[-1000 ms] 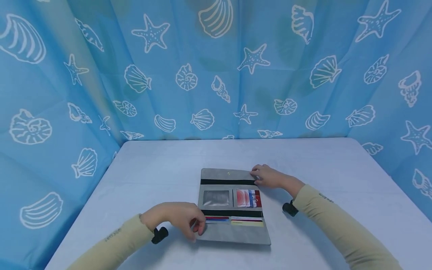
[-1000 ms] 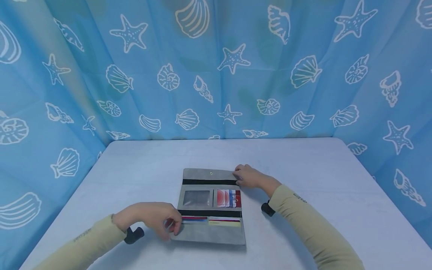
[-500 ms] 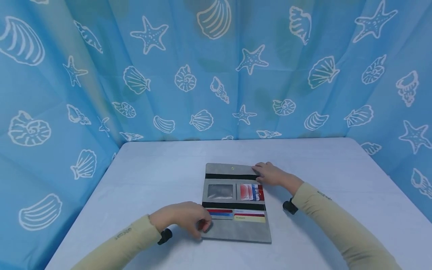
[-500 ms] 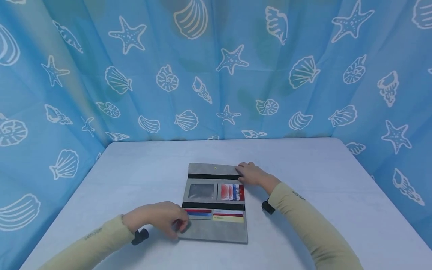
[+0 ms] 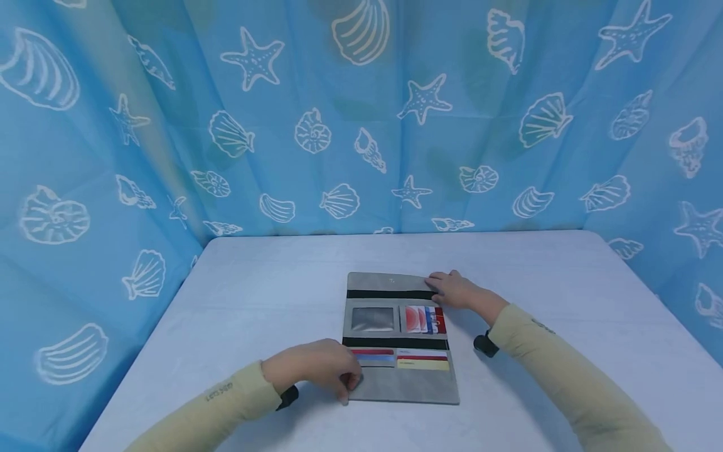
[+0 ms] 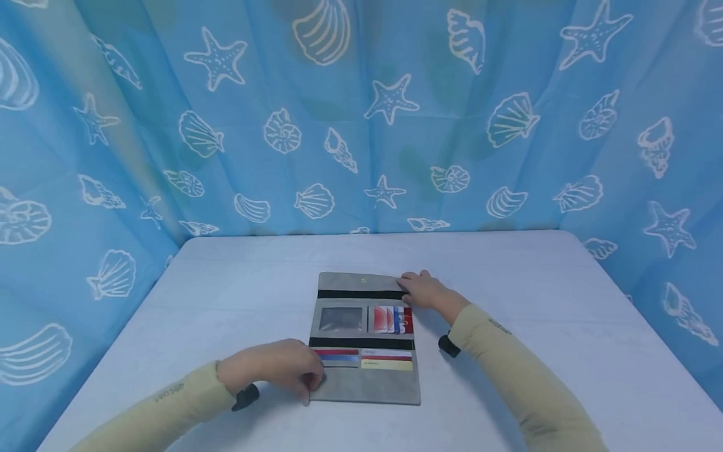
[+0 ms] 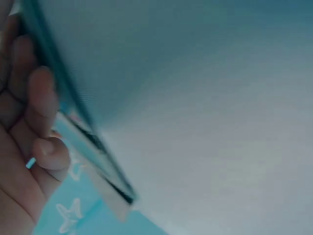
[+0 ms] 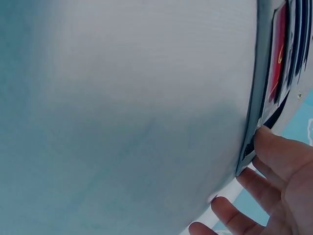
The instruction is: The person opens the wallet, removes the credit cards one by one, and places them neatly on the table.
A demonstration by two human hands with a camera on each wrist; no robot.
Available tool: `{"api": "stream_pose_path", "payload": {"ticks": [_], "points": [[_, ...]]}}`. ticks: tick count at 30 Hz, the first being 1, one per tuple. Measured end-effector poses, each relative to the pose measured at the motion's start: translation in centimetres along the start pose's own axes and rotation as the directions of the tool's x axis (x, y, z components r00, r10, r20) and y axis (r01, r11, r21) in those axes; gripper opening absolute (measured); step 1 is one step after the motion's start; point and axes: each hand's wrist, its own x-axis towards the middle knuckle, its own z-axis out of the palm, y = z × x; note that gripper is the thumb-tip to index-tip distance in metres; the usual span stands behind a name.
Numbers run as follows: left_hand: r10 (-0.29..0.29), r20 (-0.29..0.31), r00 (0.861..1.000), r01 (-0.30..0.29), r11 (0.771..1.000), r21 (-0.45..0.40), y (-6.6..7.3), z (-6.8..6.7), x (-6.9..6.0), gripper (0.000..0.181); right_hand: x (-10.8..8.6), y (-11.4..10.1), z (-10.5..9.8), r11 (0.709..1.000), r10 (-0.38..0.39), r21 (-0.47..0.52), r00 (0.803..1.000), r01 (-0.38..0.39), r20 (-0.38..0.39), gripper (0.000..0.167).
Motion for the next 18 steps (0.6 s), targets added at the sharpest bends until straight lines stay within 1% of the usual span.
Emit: {"api": "stream_pose_path", "payload": {"ticks": [2,5,7,9,12,15,16,18], "points": [[-0.014,-0.004,1.000,0.015,1.000,0.024,0.3,-0.1,0.0,0.019,-0.2,0.0,0.0,1.000,0.007,0.000,1.000,-0.007,0.001,0.051],[-0.052,-0.027,0.998,0.052,0.999,0.012,0.4,-0.2,-0.3,0.020,-0.1,-0.2,0.1,1.000,0.018,0.001,1.000,-0.018,0.004,0.051],[-0.074,-0.062,0.995,0.073,0.997,-0.018,0.0,-0.4,-0.5,0.022,0.0,-0.3,0.2,1.000,0.020,-0.003,1.000,-0.020,0.007,0.051],[-0.102,-0.110,0.989,0.097,0.994,-0.053,-0.4,-0.6,-0.7,0.022,0.1,-0.3,0.2,1.000,0.022,-0.011,1.000,-0.022,0.007,0.051],[-0.129,-0.200,0.971,0.122,0.991,-0.048,-1.3,-0.9,-0.7,0.024,-0.1,-0.3,0.2,1.000,0.022,-0.017,1.000,-0.022,0.005,0.051],[-0.149,-0.288,0.946,0.146,0.989,-0.031,-2.1,-1.4,-0.7,0.032,-0.4,-0.3,0.0,1.000,0.026,-0.014,1.000,-0.026,0.004,0.051],[-0.148,-0.317,0.937,0.150,0.989,-0.017,-2.3,-1.6,-0.7,0.035,-0.5,-0.4,0.0,1.000,0.028,-0.015,1.000,-0.028,0.005,0.051],[-0.150,-0.368,0.918,0.154,0.988,-0.017,-2.7,-2.0,-0.6,0.042,-0.7,-0.4,-0.1,0.999,0.035,-0.013,0.999,-0.035,0.006,0.051]]}}
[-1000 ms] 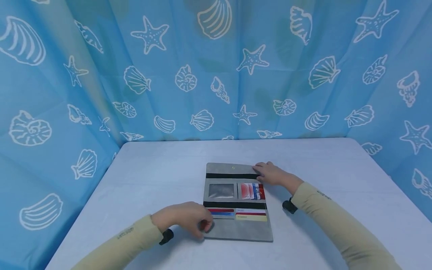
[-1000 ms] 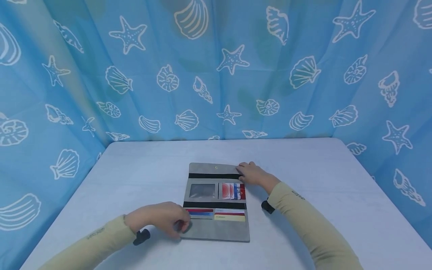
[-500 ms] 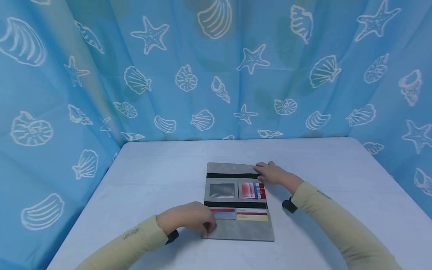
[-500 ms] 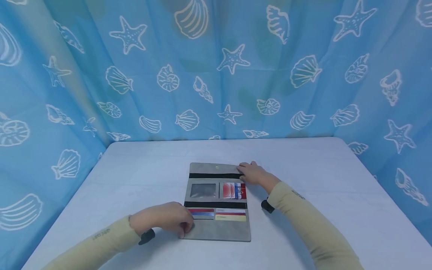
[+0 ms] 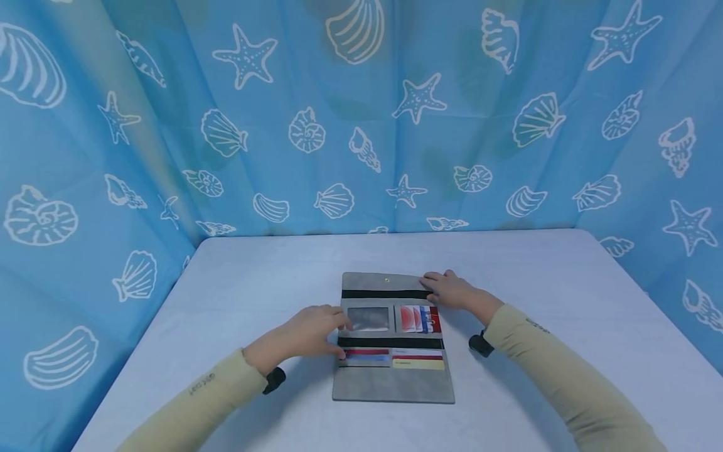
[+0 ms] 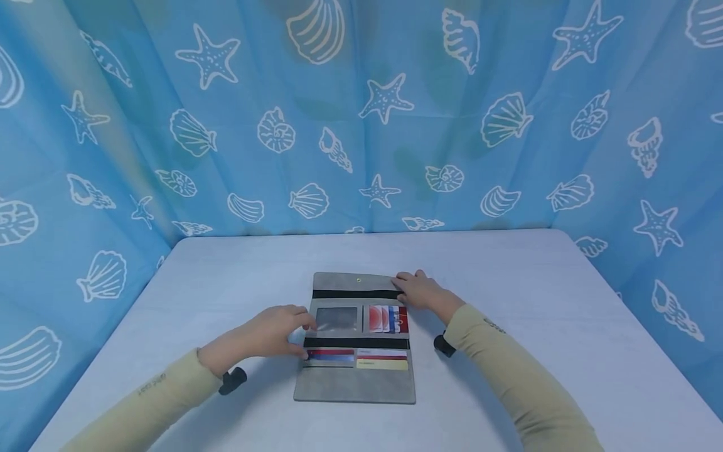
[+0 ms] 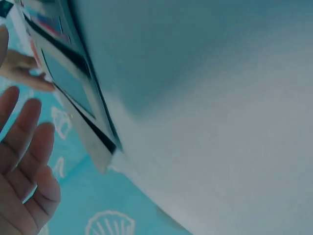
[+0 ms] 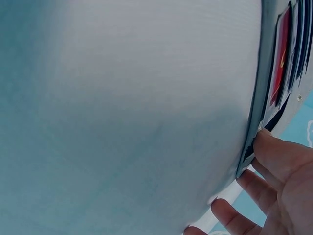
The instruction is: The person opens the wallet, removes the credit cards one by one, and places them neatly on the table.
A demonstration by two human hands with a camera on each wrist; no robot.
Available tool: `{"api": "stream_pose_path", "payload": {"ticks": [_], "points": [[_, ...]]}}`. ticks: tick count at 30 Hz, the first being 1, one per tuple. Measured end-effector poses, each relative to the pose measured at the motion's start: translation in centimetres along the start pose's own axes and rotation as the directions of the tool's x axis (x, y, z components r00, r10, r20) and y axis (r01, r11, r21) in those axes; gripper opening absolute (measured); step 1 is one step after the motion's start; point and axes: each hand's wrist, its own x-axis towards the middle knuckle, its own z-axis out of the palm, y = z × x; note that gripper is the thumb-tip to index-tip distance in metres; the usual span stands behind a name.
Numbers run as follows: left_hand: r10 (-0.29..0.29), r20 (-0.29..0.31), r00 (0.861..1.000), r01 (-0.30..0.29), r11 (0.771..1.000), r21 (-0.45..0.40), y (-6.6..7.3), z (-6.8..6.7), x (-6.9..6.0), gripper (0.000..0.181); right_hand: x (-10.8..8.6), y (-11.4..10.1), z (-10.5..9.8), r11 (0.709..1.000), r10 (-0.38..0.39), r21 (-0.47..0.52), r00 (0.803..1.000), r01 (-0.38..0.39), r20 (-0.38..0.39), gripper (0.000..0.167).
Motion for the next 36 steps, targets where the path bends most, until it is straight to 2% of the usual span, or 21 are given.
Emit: {"api": "stream_pose_path", "payload": {"ticks": [6,13,22,29,36], "points": [[-0.071,-0.102,0.992,0.071,0.997,-0.004,-1.7,-0.4,1.1,0.057,-0.2,-0.3,-0.2,1.000,0.020,0.014,1.000,-0.020,0.014,0.051],[-0.110,-0.128,0.986,0.119,0.991,0.060,-2.9,-0.1,2.9,0.079,-0.1,-0.1,0.0,0.999,0.032,0.009,0.999,-0.032,0.023,0.051],[-0.222,-0.043,0.974,0.222,0.975,0.015,-4.1,0.9,4.8,0.086,0.0,-0.3,0.3,0.999,0.045,-0.012,0.999,-0.044,0.023,0.051],[-0.263,0.020,0.965,0.263,0.965,0.019,-4.7,1.4,5.5,0.092,0.0,-0.3,0.5,0.999,0.036,-0.029,0.999,-0.036,0.003,0.051],[-0.325,0.086,0.942,0.325,0.945,0.016,-4.6,1.4,5.9,0.094,0.0,-0.3,0.5,0.999,0.042,0.017,0.999,-0.042,-0.011,0.051]]}}
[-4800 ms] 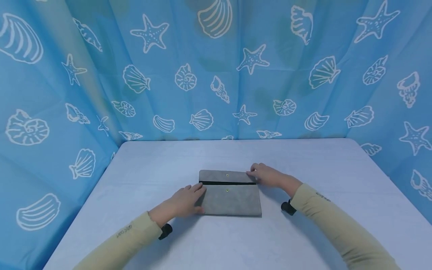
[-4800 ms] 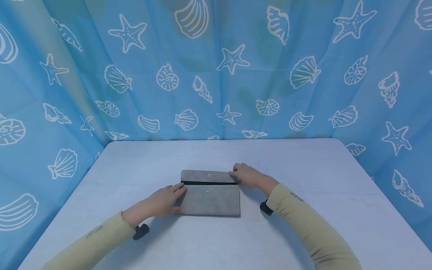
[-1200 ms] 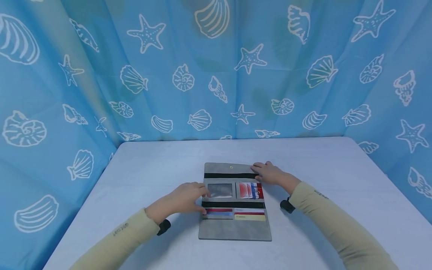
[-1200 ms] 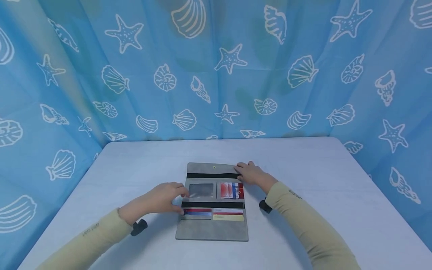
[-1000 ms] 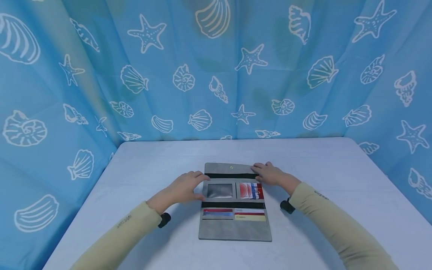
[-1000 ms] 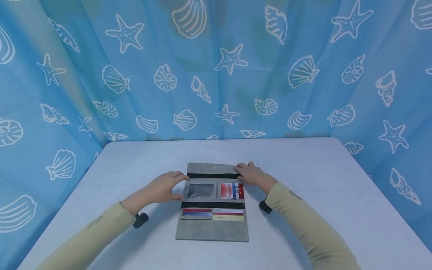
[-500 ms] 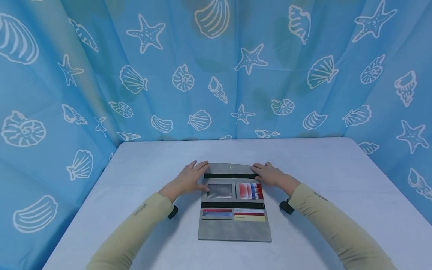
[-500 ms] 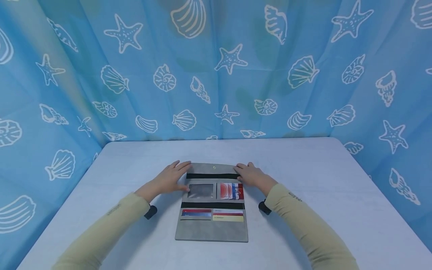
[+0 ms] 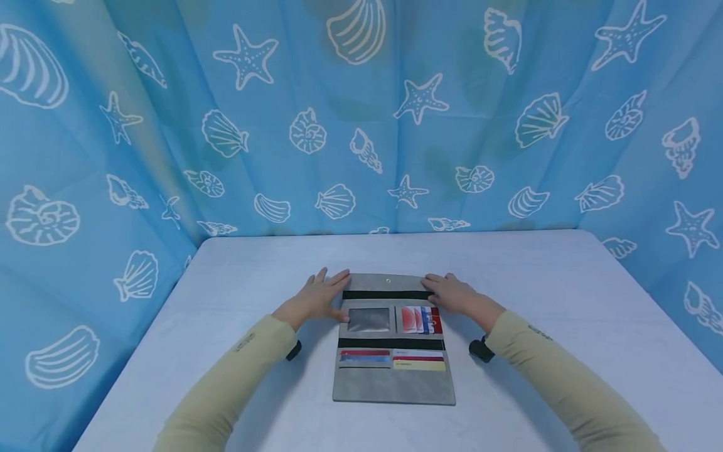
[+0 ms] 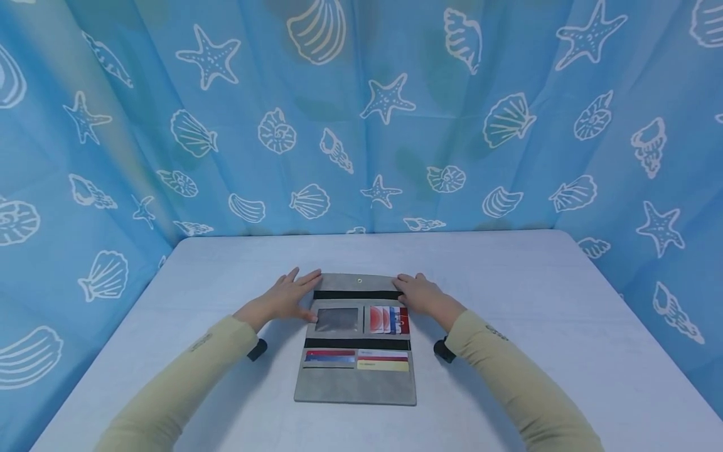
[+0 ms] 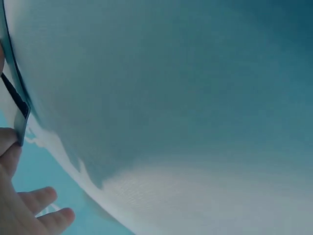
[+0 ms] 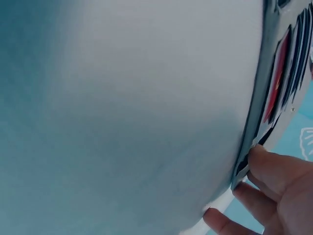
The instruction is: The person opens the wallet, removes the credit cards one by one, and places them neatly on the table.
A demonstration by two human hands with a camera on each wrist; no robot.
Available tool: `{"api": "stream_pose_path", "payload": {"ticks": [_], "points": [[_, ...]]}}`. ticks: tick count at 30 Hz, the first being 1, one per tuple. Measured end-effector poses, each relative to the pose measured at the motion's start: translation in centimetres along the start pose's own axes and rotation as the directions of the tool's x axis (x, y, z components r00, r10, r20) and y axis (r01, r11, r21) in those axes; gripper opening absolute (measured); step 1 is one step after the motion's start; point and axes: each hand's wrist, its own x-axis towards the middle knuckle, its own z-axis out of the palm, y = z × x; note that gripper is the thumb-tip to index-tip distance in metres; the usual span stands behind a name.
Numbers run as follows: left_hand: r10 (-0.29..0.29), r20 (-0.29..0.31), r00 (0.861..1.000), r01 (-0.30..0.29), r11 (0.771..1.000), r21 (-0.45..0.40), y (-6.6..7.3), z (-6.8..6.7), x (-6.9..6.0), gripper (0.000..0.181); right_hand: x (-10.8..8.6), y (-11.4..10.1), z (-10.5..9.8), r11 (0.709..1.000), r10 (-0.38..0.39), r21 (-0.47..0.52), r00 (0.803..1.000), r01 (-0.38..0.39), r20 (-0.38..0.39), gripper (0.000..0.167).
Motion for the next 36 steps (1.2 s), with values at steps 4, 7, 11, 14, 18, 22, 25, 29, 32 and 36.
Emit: {"api": "stream_pose_path", "payload": {"ticks": [4,7,11,14,18,22,25,29,32,36], "points": [[-0.033,0.060,0.998,0.035,0.999,-0.024,0.0,-0.2,0.3,0.094,-0.4,-0.4,-0.4,1.000,0.015,0.018,0.999,-0.014,-0.028,0.052],[-0.051,0.102,0.994,0.054,0.998,-0.036,0.0,-0.4,0.4,0.093,-0.9,-0.9,-0.5,1.000,0.019,-0.006,0.998,-0.019,-0.053,0.052],[-0.063,0.135,0.989,0.069,0.997,-0.043,-0.1,-0.7,0.4,0.093,-1.6,-1.5,-0.5,0.999,0.010,-0.045,0.994,-0.015,-0.108,0.049],[-0.067,0.142,0.988,0.076,0.995,-0.060,-0.1,-0.7,0.5,0.093,-2.1,-1.8,-0.4,0.999,-0.024,-0.049,0.989,0.017,-0.145,0.047],[-0.068,0.143,0.987,0.080,0.994,-0.081,-0.1,-0.7,0.6,0.092,-2.4,-2.1,-0.2,0.997,-0.071,-0.024,0.988,0.068,-0.140,0.049],[-0.076,0.152,0.986,0.090,0.992,-0.092,-0.1,-0.6,0.8,0.093,-2.6,-2.8,0.0,0.997,-0.074,0.019,0.989,0.077,-0.131,0.048],[-0.079,0.159,0.984,0.095,0.991,-0.095,-0.1,-0.6,0.8,0.093,-2.7,-3.2,0.1,0.996,-0.074,0.036,0.986,0.081,-0.150,0.046],[-0.084,0.166,0.983,0.101,0.990,-0.097,0.0,-0.7,0.8,0.092,-2.9,-3.7,0.4,0.996,-0.059,0.064,0.987,0.070,-0.153,0.044],[-0.097,0.172,0.980,0.117,0.987,-0.112,0.1,-0.7,0.7,0.092,-2.9,-3.9,0.7,0.995,-0.046,0.085,0.990,0.058,-0.137,0.045],[-0.117,0.181,0.976,0.142,0.982,-0.126,0.3,-0.7,0.7,0.092,-2.7,-4.0,1.0,0.992,-0.028,0.117,0.992,0.043,-0.123,0.045]]}}
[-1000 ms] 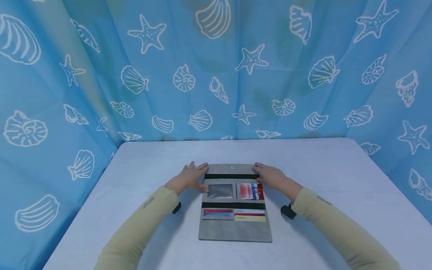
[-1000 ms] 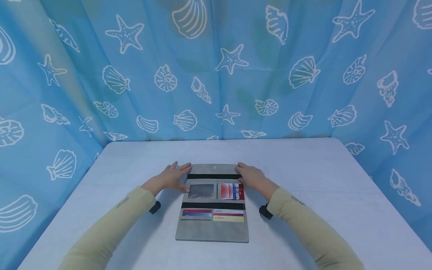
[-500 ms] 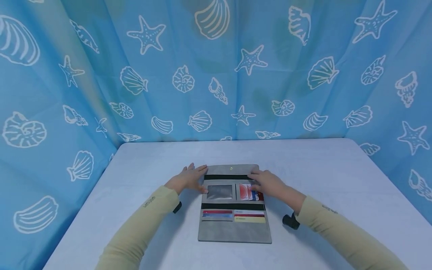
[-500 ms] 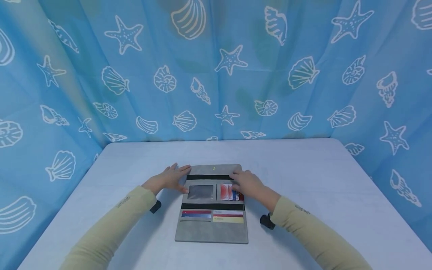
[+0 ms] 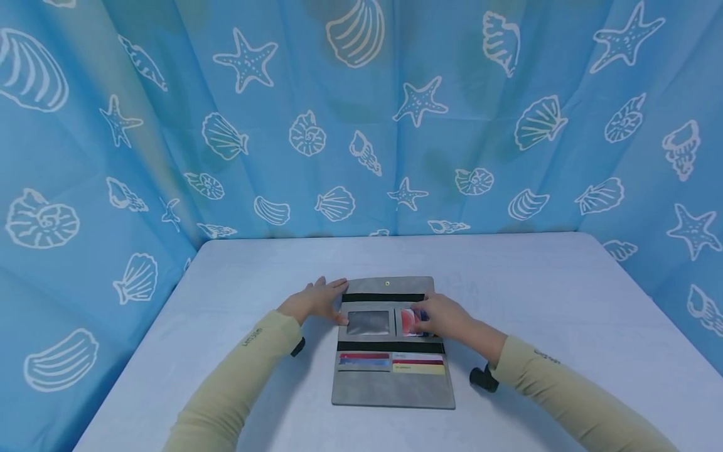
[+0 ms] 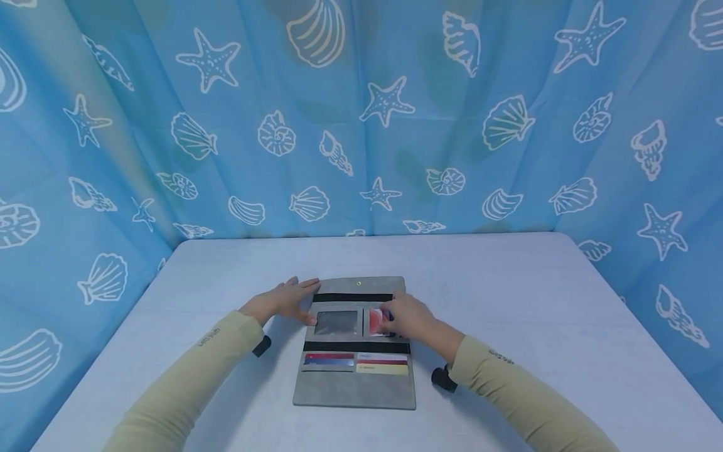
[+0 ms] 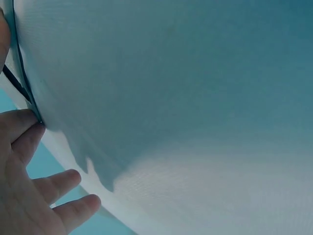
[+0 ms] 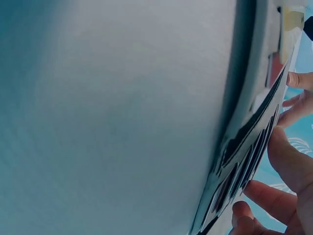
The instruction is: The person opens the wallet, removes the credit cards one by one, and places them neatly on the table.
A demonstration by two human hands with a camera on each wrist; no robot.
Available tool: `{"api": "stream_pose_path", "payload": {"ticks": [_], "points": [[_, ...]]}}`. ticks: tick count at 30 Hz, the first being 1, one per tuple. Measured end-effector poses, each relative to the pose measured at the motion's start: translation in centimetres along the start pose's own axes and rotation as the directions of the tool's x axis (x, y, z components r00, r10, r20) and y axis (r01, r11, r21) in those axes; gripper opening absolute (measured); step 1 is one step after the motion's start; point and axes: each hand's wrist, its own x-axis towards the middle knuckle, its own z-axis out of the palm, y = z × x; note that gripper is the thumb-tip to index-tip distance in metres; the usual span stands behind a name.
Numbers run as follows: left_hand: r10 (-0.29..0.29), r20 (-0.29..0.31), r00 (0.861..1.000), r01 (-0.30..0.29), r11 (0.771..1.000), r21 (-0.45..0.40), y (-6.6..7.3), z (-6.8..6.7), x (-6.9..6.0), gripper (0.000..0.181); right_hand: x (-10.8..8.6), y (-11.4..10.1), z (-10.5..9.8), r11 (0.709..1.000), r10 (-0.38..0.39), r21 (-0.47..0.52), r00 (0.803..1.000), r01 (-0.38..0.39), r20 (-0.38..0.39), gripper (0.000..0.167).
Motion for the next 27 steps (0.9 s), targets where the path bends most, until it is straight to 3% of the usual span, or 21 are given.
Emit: {"api": "stream_pose_path", "payload": {"ticks": [15,22,27], "points": [[-0.007,0.001,1.000,0.007,1.000,0.009,0.1,0.1,0.0,0.091,0.8,-0.7,0.3,0.975,0.072,0.210,0.997,-0.068,-0.009,0.024],[-0.026,0.000,1.000,0.026,1.000,-0.008,0.4,-0.1,-0.2,0.091,1.1,-0.6,0.4,0.914,0.170,0.380,0.985,-0.142,-0.042,0.018],[-0.014,0.006,1.000,0.014,1.000,-0.001,0.4,-0.2,-0.3,0.090,1.2,-0.1,0.7,0.828,0.244,0.521,0.970,-0.208,0.000,0.017]]}}
